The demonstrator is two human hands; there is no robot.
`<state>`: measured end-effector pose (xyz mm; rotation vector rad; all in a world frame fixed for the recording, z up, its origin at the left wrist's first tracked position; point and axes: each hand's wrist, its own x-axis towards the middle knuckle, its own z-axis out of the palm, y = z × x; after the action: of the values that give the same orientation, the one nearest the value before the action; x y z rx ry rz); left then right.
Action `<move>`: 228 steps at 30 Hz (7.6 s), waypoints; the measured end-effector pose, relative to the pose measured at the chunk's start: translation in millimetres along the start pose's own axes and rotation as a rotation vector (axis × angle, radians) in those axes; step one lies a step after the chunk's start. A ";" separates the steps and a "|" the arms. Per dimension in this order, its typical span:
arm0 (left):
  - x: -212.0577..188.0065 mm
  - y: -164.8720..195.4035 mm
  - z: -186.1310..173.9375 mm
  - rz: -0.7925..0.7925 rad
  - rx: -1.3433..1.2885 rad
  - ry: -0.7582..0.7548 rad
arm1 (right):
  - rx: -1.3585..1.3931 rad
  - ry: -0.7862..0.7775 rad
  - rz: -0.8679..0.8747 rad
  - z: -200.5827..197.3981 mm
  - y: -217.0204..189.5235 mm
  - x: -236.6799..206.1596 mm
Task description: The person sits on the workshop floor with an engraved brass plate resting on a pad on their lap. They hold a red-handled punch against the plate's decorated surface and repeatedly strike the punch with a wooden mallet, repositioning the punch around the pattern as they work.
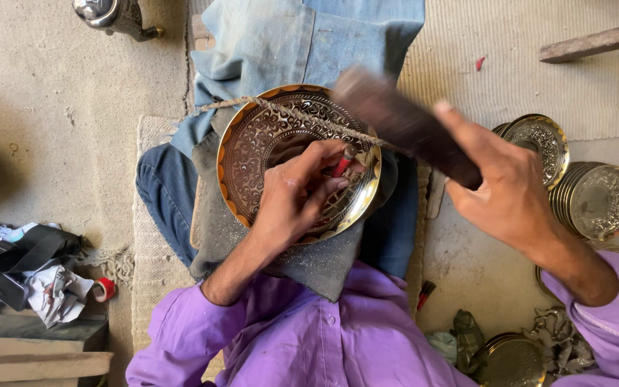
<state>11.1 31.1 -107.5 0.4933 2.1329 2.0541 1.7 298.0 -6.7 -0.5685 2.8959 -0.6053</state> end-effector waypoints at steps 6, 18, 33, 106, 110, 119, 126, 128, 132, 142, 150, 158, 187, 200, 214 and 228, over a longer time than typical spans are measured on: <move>-0.2 2.7 -1.5 -0.071 -0.127 -0.005 | -0.087 -0.060 0.039 15.6 5.5 -13.1; 46.0 -11.0 -8.2 0.093 -0.229 -0.665 | 0.737 0.629 0.429 184.9 6.2 -151.4; 79.0 -13.6 1.7 0.115 -0.245 -1.251 | 0.432 0.796 0.616 160.8 -28.8 -223.3; 83.1 -24.0 -0.4 0.220 -0.266 -1.303 | -0.060 0.522 0.179 100.6 5.1 -183.2; 80.4 -22.8 -0.4 0.172 -0.331 -1.303 | -0.267 0.329 0.135 100.0 14.0 -184.4; 78.5 -21.8 -1.9 0.203 -0.323 -1.164 | 0.403 0.690 0.326 115.0 9.2 -192.9; 79.4 -23.4 -0.8 0.189 -0.269 -1.215 | -0.019 0.448 0.198 102.5 6.1 -179.5; 79.5 -22.6 -1.1 0.179 -0.264 -1.217 | 0.471 0.599 0.312 103.2 0.3 -173.8; 76.8 -16.8 -1.7 0.186 -0.292 -1.159 | -0.191 0.347 0.211 102.4 -3.8 -168.0; 2.9 10.6 -7.0 -0.151 -0.184 -0.115 | 0.746 0.577 0.433 182.2 11.6 -132.4; -19.3 7.2 30.6 -0.306 -0.306 0.303 | 0.709 0.298 0.451 118.8 26.8 -103.0; -13.6 6.3 41.1 -0.236 -0.077 0.325 | 0.384 0.041 0.230 17.3 23.6 -31.9; -18.1 6.4 49.4 -0.329 -0.041 0.313 | -0.122 -0.247 -0.208 -48.0 -9.2 49.0; -18.3 7.7 48.0 -0.345 -0.014 0.297 | -0.402 -0.378 -0.134 -48.8 -14.2 44.8; -17.1 12.7 43.9 -0.232 -0.158 0.253 | -0.011 -0.270 -0.009 -46.2 -7.3 38.8; -17.2 13.6 40.6 -0.235 -0.152 0.222 | -0.081 -0.282 -0.008 -41.8 -2.5 33.5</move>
<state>42.1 64.1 -98.5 -0.0061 2.0089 2.1960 -36.7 297.9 30.8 -0.6207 2.6618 -0.3751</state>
